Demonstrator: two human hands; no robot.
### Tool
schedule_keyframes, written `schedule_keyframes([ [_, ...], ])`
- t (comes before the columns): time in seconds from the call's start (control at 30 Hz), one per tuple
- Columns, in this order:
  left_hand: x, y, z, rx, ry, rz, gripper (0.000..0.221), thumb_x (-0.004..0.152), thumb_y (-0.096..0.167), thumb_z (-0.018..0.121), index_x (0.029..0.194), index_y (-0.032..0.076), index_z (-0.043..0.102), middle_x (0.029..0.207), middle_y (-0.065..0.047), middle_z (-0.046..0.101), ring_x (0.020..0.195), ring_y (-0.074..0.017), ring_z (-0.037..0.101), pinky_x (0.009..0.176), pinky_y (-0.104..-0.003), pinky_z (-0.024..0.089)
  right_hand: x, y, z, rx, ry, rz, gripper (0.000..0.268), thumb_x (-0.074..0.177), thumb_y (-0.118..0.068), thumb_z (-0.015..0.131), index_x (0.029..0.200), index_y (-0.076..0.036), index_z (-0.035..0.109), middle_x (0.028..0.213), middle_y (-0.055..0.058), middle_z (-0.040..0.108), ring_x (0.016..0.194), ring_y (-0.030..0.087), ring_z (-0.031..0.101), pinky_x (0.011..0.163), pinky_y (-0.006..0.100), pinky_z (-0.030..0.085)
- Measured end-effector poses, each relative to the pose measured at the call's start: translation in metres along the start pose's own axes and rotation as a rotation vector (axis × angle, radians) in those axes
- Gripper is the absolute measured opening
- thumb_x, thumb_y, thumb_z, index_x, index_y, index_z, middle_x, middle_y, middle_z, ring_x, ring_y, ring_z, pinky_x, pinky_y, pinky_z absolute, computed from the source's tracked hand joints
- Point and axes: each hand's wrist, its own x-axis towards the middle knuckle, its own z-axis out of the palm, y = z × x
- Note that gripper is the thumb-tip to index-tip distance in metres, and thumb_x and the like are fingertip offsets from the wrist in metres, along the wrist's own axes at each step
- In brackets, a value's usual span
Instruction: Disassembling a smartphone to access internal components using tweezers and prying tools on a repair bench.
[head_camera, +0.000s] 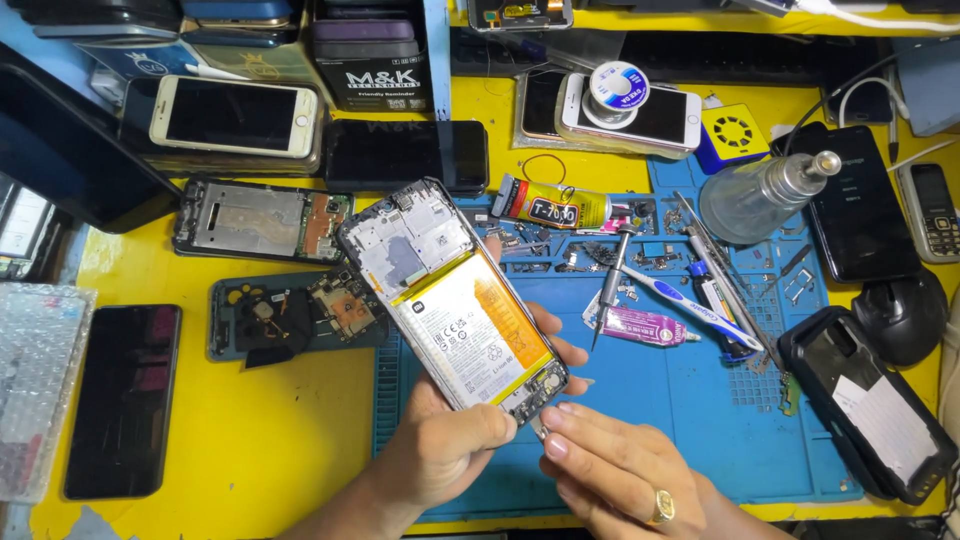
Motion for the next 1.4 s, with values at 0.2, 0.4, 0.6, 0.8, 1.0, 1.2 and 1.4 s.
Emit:
schedule_keyframes([
  [0.2,0.013,0.001,-0.008,-0.019,0.049,0.059,0.111,0.067,-0.011,0.047,0.166,0.014,0.005,0.127,-0.022,0.051,0.119,-0.04,0.059,0.105,-0.054,0.053,-0.013,-0.001,-0.014,0.002,-0.055,-0.034,0.033,0.093,0.002,0.081,0.115,0.001,0.058,0.125,0.026,0.067,0.117,0.044,0.076,0.103,0.067,0.065],
  [0.4,0.021,0.011,-0.02,0.203,0.003,-0.127,0.105,0.069,-0.005,0.05,0.165,0.014,0.01,0.131,-0.017,0.054,0.119,-0.0345,0.061,0.105,-0.049,0.052,0.046,0.014,-0.047,0.342,0.062,0.573,0.033,0.113,-0.02,0.031,0.121,-0.001,0.057,0.117,0.021,0.069,0.118,0.037,0.074,0.115,0.055,0.06],
  [0.6,0.023,0.005,-0.035,0.297,0.029,-0.37,0.072,0.061,-0.003,0.051,0.133,0.001,0.052,0.122,-0.019,0.068,0.119,-0.0305,0.063,0.107,-0.04,0.051,0.063,0.047,-0.04,0.24,-0.412,0.455,0.022,0.099,-0.016,0.064,0.12,-0.012,0.068,0.077,0.005,0.069,0.057,0.025,0.063,0.054,0.034,0.046],
  [0.8,0.023,-0.001,-0.044,0.373,0.051,-0.407,0.07,0.062,-0.002,0.053,0.132,0.0,0.055,0.122,-0.016,0.062,0.121,-0.0293,0.061,0.11,-0.041,0.048,0.045,0.055,-0.03,0.079,-0.468,0.376,0.029,0.097,-0.018,0.07,0.125,-0.022,0.072,0.069,0.004,0.062,0.054,0.026,0.057,0.049,0.037,0.041],
  [1.0,0.024,-0.002,-0.045,0.449,0.036,-0.463,0.068,0.066,0.004,0.056,0.133,0.001,0.054,0.123,-0.013,0.062,0.122,-0.0269,0.061,0.111,-0.041,0.048,0.052,0.055,-0.026,0.155,-0.515,0.392,0.02,0.097,-0.012,0.067,0.117,-0.014,0.066,0.086,0.004,0.069,0.067,0.027,0.065,0.05,0.041,0.043],
  [1.2,0.026,-0.004,-0.045,0.549,-0.087,-0.397,0.041,0.08,0.008,0.066,0.12,0.006,0.058,0.106,-0.005,0.063,0.102,-0.0167,0.061,0.097,-0.033,0.05,0.048,0.056,-0.021,0.267,-0.619,0.511,0.018,0.094,-0.022,0.069,0.108,-0.014,0.063,0.083,0.003,0.071,0.066,0.029,0.068,0.051,0.04,0.045],
  [1.4,0.022,-0.007,-0.046,0.522,0.0,-0.468,0.054,0.075,0.001,0.063,0.128,0.003,0.055,0.109,-0.009,0.062,0.104,-0.0188,0.062,0.096,-0.033,0.054,0.035,0.054,-0.015,0.114,-0.583,0.486,0.029,0.088,-0.024,0.076,0.113,-0.018,0.063,0.078,0.001,0.068,0.061,0.028,0.064,0.048,0.042,0.042],
])
